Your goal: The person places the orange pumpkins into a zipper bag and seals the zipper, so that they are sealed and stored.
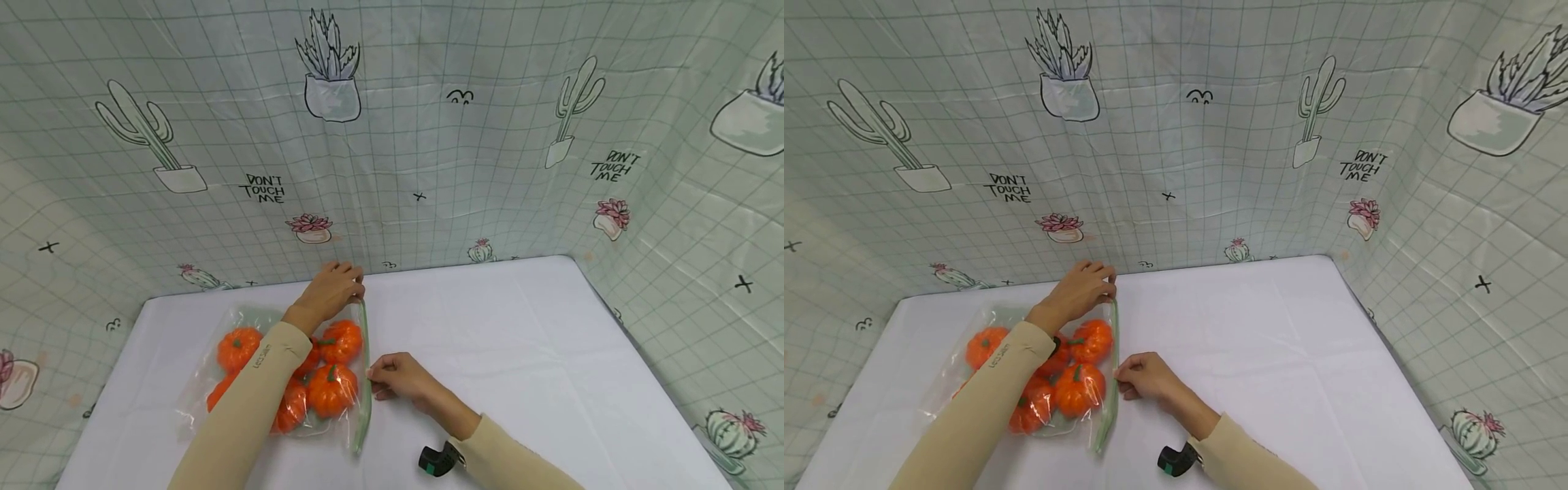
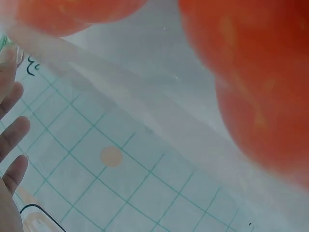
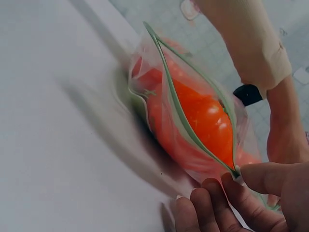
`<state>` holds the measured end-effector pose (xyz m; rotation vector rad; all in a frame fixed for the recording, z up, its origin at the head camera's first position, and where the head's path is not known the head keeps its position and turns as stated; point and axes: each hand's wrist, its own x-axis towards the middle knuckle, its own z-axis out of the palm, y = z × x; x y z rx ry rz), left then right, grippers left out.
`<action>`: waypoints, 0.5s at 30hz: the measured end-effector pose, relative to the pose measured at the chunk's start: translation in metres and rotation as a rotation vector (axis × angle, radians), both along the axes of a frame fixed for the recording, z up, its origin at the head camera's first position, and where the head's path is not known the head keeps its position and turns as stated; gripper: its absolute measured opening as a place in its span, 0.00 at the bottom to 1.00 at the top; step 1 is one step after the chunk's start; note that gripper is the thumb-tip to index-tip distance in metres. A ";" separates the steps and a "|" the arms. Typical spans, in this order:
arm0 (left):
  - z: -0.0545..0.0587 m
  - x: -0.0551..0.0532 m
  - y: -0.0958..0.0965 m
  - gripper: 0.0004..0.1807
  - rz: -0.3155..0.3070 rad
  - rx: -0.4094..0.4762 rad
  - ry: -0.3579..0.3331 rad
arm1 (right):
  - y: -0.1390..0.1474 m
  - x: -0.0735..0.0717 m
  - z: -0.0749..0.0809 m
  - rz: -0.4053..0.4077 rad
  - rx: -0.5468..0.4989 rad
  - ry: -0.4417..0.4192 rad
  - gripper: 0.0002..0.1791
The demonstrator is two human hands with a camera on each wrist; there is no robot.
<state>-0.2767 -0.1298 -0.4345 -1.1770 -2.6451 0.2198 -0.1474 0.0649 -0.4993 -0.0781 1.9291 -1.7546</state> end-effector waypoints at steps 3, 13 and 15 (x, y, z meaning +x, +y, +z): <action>0.000 0.000 -0.001 0.04 0.012 -0.005 0.004 | 0.001 0.005 0.002 0.008 -0.002 -0.002 0.10; 0.000 -0.004 -0.003 0.05 0.057 -0.005 -0.044 | 0.007 0.017 0.005 0.038 -0.029 -0.015 0.08; 0.000 -0.005 -0.004 0.05 0.065 -0.007 -0.049 | 0.008 0.020 0.006 0.049 -0.032 -0.015 0.08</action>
